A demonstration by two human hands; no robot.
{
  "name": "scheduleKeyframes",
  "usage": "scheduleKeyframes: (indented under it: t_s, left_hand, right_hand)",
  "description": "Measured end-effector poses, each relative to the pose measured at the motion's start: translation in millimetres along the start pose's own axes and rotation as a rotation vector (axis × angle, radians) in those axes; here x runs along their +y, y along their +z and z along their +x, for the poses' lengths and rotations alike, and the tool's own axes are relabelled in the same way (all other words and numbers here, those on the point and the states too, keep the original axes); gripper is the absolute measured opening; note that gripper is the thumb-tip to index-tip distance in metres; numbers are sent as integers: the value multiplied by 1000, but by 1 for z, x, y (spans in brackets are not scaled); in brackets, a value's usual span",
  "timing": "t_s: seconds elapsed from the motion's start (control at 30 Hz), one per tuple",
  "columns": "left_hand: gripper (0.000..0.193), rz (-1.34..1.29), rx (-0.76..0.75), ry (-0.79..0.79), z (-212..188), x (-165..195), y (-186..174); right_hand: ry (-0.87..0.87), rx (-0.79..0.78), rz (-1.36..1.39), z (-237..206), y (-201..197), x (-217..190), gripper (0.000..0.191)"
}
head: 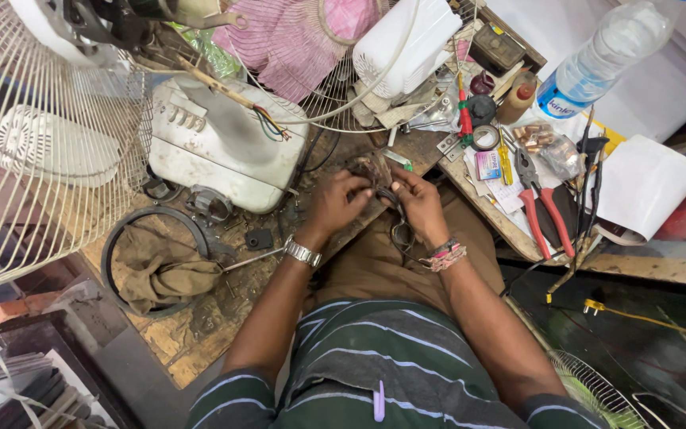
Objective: The person works on a small electrical component, likely a fan capacitor, using pliers and a screwdriver to strip wires, twist connections, and adjust terminals. The person repeatedly handles the component and wires, making small adjustments throughout the clip.
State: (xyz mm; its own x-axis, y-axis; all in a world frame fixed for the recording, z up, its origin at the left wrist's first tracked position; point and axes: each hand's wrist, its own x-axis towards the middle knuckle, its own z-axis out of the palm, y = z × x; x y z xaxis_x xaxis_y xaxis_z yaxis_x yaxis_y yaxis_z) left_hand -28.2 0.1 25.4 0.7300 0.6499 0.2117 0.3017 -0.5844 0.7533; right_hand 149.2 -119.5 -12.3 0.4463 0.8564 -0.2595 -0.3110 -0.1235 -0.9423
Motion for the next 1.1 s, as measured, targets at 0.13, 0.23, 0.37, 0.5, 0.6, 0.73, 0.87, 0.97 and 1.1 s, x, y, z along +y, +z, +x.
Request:
scheduleKeyframes:
  t_s: [0.13, 0.23, 0.37, 0.5, 0.6, 0.73, 0.87, 0.97, 1.1]
  left_hand:
    - [36, 276, -70, 98, -1, 16, -8]
    - [27, 383, 11, 174, -2, 22, -6]
    - [18, 394, 48, 151, 2, 19, 0]
    - [15, 345, 46, 108, 3, 10, -2]
    - [16, 388, 165, 119, 4, 0, -10]
    - [22, 357, 179, 67, -2, -7, -15]
    - [27, 324, 267, 88, -9, -11, -5]
    - [28, 326, 297, 93, -13, -18, 5]
    - [33, 313, 221, 22, -14, -28, 14]
  right_hand:
    - [64, -20, 102, 3, -4, -2, 37]
    - [125, -21, 176, 6, -3, -4, 37]
    - [187, -15, 128, 7, -4, -4, 37]
    - [122, -30, 74, -1, -3, 4, 35]
    - [21, -26, -59, -7, -1, 9, 35]
    - [38, 9, -107, -7, 2, 9, 27]
    - [27, 1, -92, -10, 3, 9, 25]
    - [-220, -36, -386, -17, 0, 8, 29]
    - [-259, 23, -521, -19, -1, 9, 30]
